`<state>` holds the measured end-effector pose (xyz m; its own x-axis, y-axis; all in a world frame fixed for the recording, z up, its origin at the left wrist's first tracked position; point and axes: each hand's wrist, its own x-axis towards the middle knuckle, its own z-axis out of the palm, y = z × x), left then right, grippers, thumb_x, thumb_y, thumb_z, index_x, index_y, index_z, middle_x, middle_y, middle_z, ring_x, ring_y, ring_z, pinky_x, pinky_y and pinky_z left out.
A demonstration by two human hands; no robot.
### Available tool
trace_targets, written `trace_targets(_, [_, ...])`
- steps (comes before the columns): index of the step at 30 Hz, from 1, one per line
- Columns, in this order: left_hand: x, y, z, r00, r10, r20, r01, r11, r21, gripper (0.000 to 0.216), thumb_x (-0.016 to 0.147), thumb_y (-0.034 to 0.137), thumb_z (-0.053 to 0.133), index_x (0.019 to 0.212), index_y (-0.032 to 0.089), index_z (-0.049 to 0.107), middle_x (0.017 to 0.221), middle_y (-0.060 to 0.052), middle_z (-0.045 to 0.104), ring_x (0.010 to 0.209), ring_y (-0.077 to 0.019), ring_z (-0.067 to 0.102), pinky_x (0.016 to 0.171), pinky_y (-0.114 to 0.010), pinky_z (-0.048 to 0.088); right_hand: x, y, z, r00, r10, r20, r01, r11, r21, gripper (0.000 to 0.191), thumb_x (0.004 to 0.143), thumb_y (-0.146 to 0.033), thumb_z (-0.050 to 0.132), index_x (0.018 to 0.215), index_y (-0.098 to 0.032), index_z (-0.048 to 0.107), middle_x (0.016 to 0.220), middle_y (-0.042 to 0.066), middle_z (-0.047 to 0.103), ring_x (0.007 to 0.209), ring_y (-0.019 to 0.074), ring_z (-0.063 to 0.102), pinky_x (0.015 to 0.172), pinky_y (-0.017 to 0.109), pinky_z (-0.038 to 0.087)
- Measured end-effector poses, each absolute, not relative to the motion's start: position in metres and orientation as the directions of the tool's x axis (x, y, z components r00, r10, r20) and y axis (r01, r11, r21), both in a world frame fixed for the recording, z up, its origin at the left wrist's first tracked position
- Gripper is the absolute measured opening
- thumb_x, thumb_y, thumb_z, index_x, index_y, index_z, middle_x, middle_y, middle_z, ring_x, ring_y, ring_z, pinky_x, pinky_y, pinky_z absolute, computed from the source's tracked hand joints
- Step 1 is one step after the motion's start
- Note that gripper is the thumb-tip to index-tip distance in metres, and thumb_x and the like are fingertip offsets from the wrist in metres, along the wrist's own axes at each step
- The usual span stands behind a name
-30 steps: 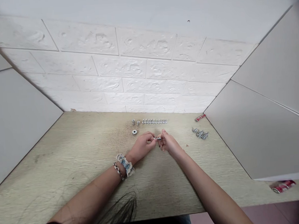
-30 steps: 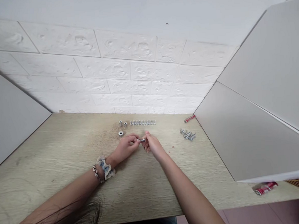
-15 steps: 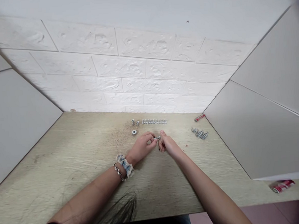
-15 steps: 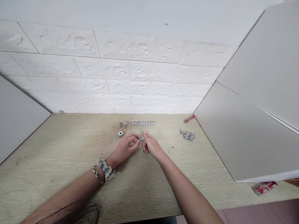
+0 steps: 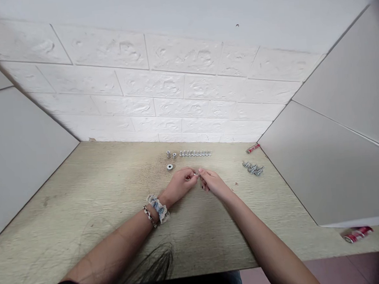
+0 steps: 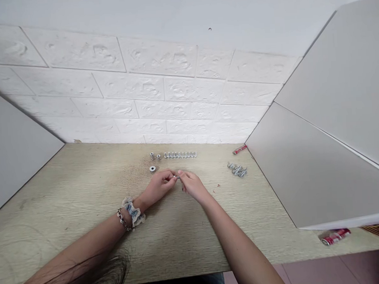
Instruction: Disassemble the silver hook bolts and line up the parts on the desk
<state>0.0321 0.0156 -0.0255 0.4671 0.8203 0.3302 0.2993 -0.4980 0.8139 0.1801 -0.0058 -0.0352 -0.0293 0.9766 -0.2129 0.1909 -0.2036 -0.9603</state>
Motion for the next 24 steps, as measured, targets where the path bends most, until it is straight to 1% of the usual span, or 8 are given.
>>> trace_targets(3, [0.033, 0.018, -0.026, 0.407, 0.873, 0.268, 0.332, -0.415, 0.847, 0.031, 0.078, 0.028, 0.047, 0.052, 0.018, 0.034, 0.055, 0.003, 0.045, 0.056, -0.0095, 0.040, 0.055, -0.024, 0.033, 0.181, -0.004, -0.038, -0.041, 0.987, -0.156, 0.154, -0.148, -0.977, 0.046, 0.071, -0.066, 0.049, 0.066, -0.020, 0.046, 0.044, -0.006, 0.044, 0.040, 0.0081, 0.040, 0.043, 0.022, 0.031])
trace_targets(6, [0.033, 0.019, -0.026, 0.372, 0.909, 0.189, 0.303, -0.311, 0.901, 0.033, 0.078, 0.033, 0.047, 0.050, 0.017, 0.037, 0.051, 0.004, 0.041, 0.052, -0.0090, 0.038, 0.052, -0.023, 0.031, 0.180, -0.003, -0.035, -0.045, 0.994, -0.103, 0.091, -0.098, -0.991, 0.044, 0.067, -0.062, 0.056, 0.069, -0.019, 0.047, 0.049, -0.006, 0.046, 0.044, 0.0076, 0.041, 0.046, 0.022, 0.033])
trace_targets(11, [0.032, 0.021, -0.024, 0.320, 0.947, 0.040, 0.259, -0.128, 0.957, 0.035, 0.077, 0.039, 0.045, 0.051, 0.016, 0.047, 0.050, 0.003, 0.048, 0.051, -0.0101, 0.042, 0.052, -0.024, 0.034, 0.179, -0.005, -0.030, -0.028, 0.999, -0.027, 0.002, -0.027, -1.000, 0.032, 0.062, -0.041, 0.066, 0.081, -0.019, 0.054, 0.062, -0.004, 0.053, 0.056, 0.0090, 0.048, 0.054, 0.023, 0.039])
trace_targets(14, [0.031, 0.023, -0.025, 0.303, 0.953, 0.010, 0.231, -0.084, 0.969, 0.034, 0.077, 0.038, 0.046, 0.052, 0.016, 0.049, 0.052, 0.002, 0.053, 0.054, -0.0111, 0.047, 0.057, -0.024, 0.037, 0.181, -0.005, -0.028, -0.019, 1.000, -0.012, 0.021, -0.011, -1.000, 0.024, 0.063, -0.028, 0.061, 0.085, -0.019, 0.057, 0.065, -0.003, 0.055, 0.059, 0.0087, 0.048, 0.055, 0.022, 0.038])
trace_targets(17, [0.030, 0.024, -0.025, 0.289, 0.957, 0.013, 0.213, -0.077, 0.974, 0.033, 0.077, 0.039, 0.047, 0.053, 0.016, 0.049, 0.054, 0.001, 0.054, 0.057, -0.0123, 0.050, 0.059, -0.025, 0.038, 0.183, -0.004, -0.028, 0.058, 0.998, -0.026, 0.019, -0.027, -0.999, 0.027, 0.060, -0.022, 0.056, 0.087, -0.021, 0.057, 0.076, -0.001, 0.059, 0.062, 0.0092, 0.051, 0.055, 0.021, 0.039])
trace_targets(19, [0.030, 0.023, -0.025, 0.267, 0.963, 0.047, 0.220, -0.108, 0.970, 0.033, 0.078, 0.039, 0.047, 0.054, 0.016, 0.049, 0.056, 0.001, 0.055, 0.059, -0.0127, 0.051, 0.061, -0.025, 0.039, 0.183, -0.002, -0.028, 0.114, 0.992, -0.062, -0.018, -0.060, -0.998, 0.023, 0.060, -0.024, 0.056, 0.082, -0.021, 0.056, 0.081, -0.001, 0.061, 0.060, 0.0088, 0.052, 0.051, 0.021, 0.038])
trace_targets(21, [0.030, 0.021, -0.025, 0.249, 0.961, 0.118, 0.234, -0.178, 0.956, 0.032, 0.078, 0.038, 0.047, 0.056, 0.016, 0.050, 0.059, 0.000, 0.056, 0.061, -0.0127, 0.051, 0.063, -0.026, 0.039, 0.183, 0.000, -0.031, 0.082, 0.985, -0.153, -0.042, -0.149, -0.988, 0.018, 0.064, -0.034, 0.056, 0.071, -0.018, 0.054, 0.071, 0.000, 0.059, 0.051, 0.0079, 0.048, 0.044, 0.020, 0.034])
trace_targets(24, [0.031, 0.017, -0.024, 0.283, 0.926, 0.249, 0.265, -0.325, 0.908, 0.030, 0.079, 0.034, 0.048, 0.055, 0.017, 0.047, 0.063, 0.000, 0.057, 0.063, -0.0121, 0.050, 0.062, -0.025, 0.039, 0.182, 0.001, -0.036, -0.034, 0.962, -0.270, -0.031, -0.271, -0.962, 0.043, 0.072, -0.057, 0.046, 0.058, -0.017, 0.050, 0.050, 0.000, 0.051, 0.039, 0.0074, 0.041, 0.036, 0.021, 0.025])
